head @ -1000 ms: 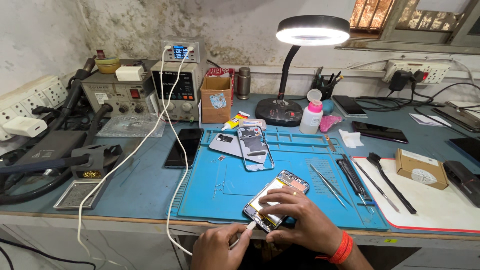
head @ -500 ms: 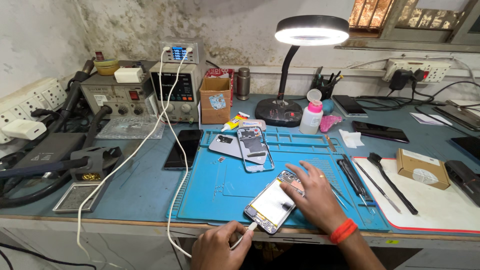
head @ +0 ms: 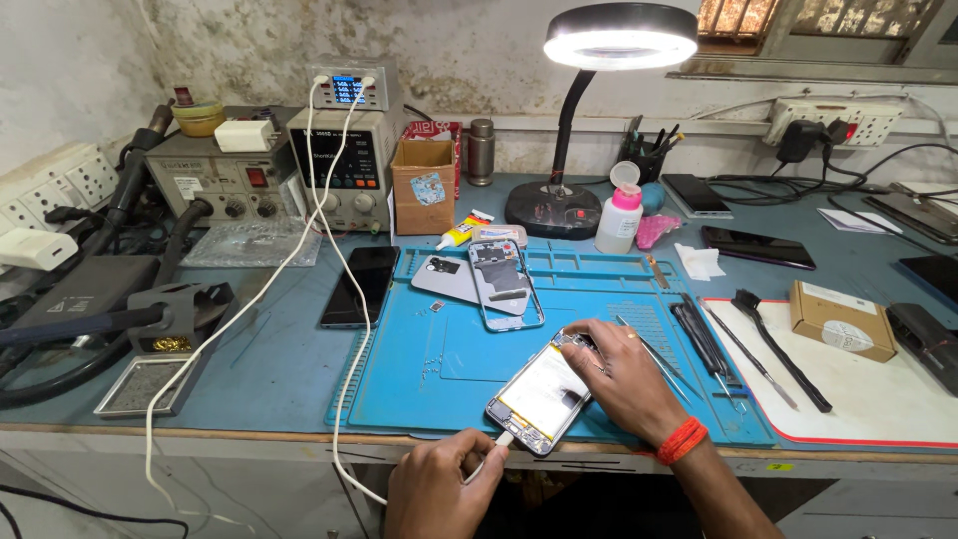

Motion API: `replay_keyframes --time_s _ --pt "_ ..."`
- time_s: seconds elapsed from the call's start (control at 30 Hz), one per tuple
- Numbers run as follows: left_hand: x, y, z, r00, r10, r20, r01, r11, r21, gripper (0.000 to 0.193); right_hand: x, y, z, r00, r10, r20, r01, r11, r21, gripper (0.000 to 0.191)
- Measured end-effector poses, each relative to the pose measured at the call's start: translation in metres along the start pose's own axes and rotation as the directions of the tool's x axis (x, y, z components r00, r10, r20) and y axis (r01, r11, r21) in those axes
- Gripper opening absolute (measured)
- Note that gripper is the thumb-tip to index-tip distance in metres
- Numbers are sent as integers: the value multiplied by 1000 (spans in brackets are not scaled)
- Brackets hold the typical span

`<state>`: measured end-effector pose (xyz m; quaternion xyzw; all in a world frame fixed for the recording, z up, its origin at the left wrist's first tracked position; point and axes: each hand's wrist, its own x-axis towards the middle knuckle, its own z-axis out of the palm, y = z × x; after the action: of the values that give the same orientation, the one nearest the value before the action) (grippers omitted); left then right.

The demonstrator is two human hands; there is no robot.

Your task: The person pries open the back of a smartphone on a repair mat, uses a metal tool to work around the battery inside the phone, lifts and repositions the phone, then connects it to a power supply and holds it while it boots to the startup screen.

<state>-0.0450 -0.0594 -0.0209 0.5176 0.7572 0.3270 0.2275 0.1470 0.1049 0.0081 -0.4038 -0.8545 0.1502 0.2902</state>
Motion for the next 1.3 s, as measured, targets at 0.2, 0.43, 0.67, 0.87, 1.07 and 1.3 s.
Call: replay_keyframes --time_s 0.2,0.43,0.67,0.87,1.07,1.3 --pt "-1 3 1 1000 -29 1 29 998 -50 27 -1 -1 -2 1000 -4 3 4 1000 -3 45" --pt "-4 12 -7 1000 -25 8 24 999 33 27 0 6 1 999 26 -29 -23 994 107 38" --pt "-2 6 -4 878 455 -145 -428 885 186 52 1 14 3 992 112 -51 -95 961 258 37" --pt "5 -6 16 742 652 -155 -610 753 245 51 1 14 5 992 115 -50 -101 971 218 36" --pt "7 -6 17 755 635 -161 -583 764 277 38 1 12 4 996 50 -78 -38 988 151 33" --pt "2 -4 15 648 726 -229 -647 684 338 33 -1 5 0 997 27 -76 -17 991 133 32"
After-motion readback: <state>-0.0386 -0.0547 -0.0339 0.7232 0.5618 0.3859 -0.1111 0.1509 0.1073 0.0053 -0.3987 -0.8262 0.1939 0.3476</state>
